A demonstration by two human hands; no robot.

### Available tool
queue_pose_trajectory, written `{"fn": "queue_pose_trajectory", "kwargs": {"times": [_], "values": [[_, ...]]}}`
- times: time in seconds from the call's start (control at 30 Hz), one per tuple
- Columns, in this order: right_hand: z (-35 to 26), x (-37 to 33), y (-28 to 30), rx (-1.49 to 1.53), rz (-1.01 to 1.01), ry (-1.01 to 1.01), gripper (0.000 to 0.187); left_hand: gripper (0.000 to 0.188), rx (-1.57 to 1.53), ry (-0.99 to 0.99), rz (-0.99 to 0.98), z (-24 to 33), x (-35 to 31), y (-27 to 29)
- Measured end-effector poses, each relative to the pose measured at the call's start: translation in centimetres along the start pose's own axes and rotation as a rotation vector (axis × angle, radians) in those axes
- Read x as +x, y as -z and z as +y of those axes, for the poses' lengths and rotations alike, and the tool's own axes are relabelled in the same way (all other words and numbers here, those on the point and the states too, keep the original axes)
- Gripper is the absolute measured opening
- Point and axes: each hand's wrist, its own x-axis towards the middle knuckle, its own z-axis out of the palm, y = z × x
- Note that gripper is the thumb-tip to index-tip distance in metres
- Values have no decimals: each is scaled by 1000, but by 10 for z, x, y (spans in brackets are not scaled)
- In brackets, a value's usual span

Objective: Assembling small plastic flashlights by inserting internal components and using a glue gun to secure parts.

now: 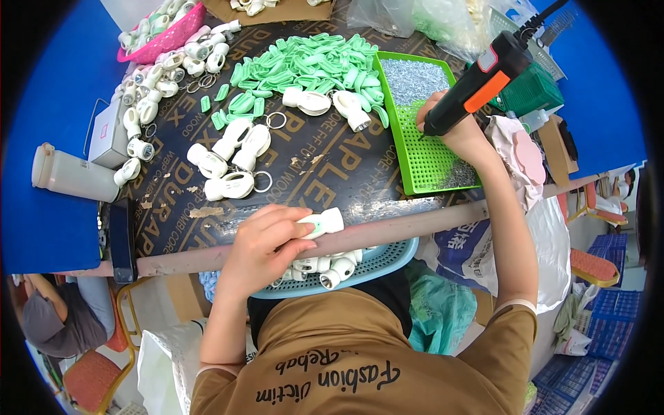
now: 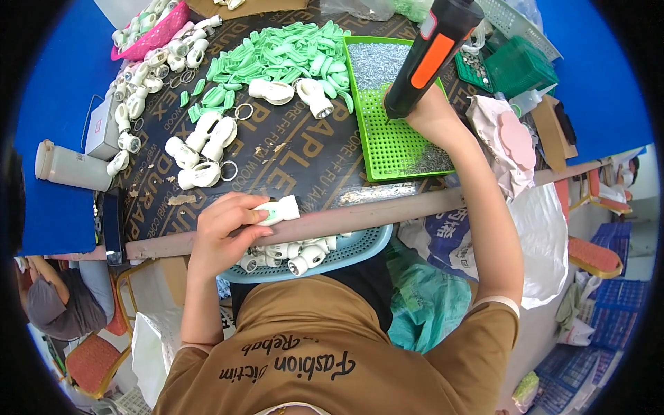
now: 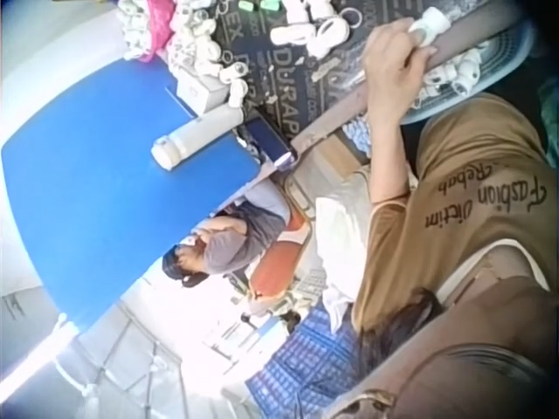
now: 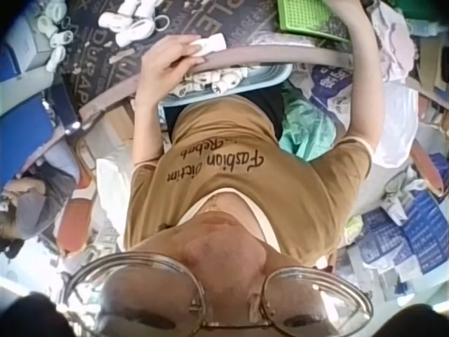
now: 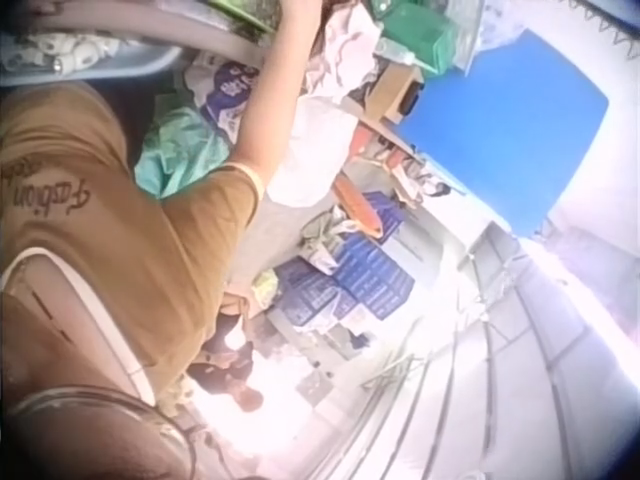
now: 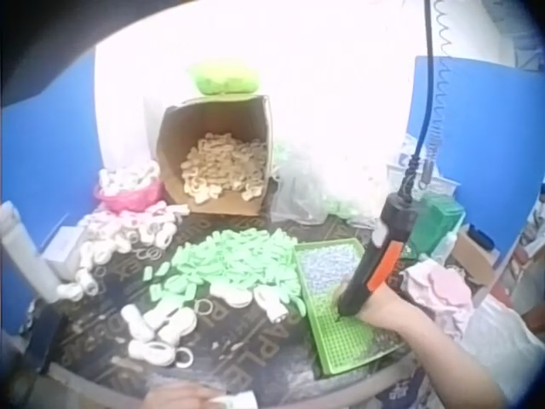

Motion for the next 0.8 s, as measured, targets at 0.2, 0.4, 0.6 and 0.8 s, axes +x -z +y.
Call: {"fn": "queue_pose_trajectory", "kwargs": {"times": [0.2,0.4,0.6,0.8], "values": [[35,7,5,-401,368,114,14,22,3,-4,11,2,2,-1],[-16,-23,43,-194,198,-117,13,23,15,4,18,0,-1,-1],[-60,-71,51,-404,-223,-217,18,23,15,-2,13,-1,0,-1],[-61,-70,45,-485,-242,-240,16,22,5,3,14,0,0,-1]]}}
